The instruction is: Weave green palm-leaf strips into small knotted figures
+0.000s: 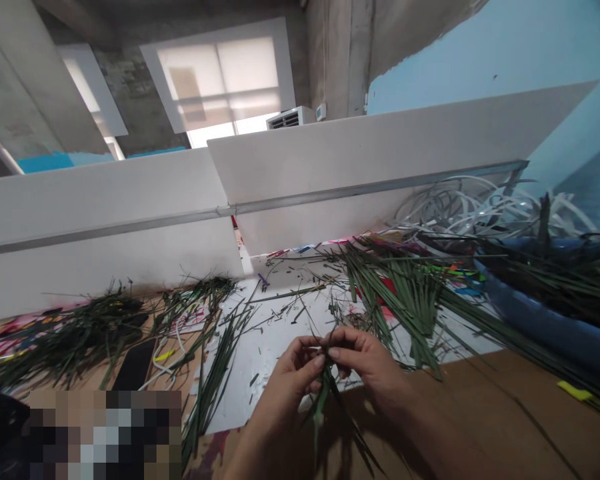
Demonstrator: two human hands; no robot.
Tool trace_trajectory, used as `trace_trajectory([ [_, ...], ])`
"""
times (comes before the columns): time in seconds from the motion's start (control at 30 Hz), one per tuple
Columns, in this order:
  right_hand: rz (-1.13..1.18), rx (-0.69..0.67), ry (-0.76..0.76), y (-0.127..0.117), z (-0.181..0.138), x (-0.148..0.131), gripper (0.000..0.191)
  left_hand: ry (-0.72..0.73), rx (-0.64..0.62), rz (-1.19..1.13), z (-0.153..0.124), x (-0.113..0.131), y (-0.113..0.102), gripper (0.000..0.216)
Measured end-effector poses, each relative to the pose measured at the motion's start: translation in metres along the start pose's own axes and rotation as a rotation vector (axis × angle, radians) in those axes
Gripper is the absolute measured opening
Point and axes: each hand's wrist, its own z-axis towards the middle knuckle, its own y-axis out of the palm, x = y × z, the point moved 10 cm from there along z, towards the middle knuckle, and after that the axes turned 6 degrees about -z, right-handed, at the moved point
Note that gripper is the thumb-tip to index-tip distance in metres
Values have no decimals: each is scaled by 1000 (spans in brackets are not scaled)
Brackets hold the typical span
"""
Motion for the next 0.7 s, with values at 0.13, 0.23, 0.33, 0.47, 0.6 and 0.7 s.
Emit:
trace_trajectory([
  [0.13,-120,26,-74,1,0,-6,24,9,11,-100,4,-5,-1,51],
  [0.23,-189,58,-126,-1,1,-9,27,23,22,-102,3,-2,0,50],
  [0.33,-186,79,-94,-5,1,-4,33,25,47,-73,2,2,-1,48],
  [0.47,-212,130,-83,-12,0,-4,38,74,138,-54,2,11,-15,43],
  [0.6,-258,106,-108,-12,0,-6,30,200,284,-70,2,28,-39,42],
  [0.7,-346,9,-106,-2,0,-6,25,257,371,-95,0,37,-53,44],
])
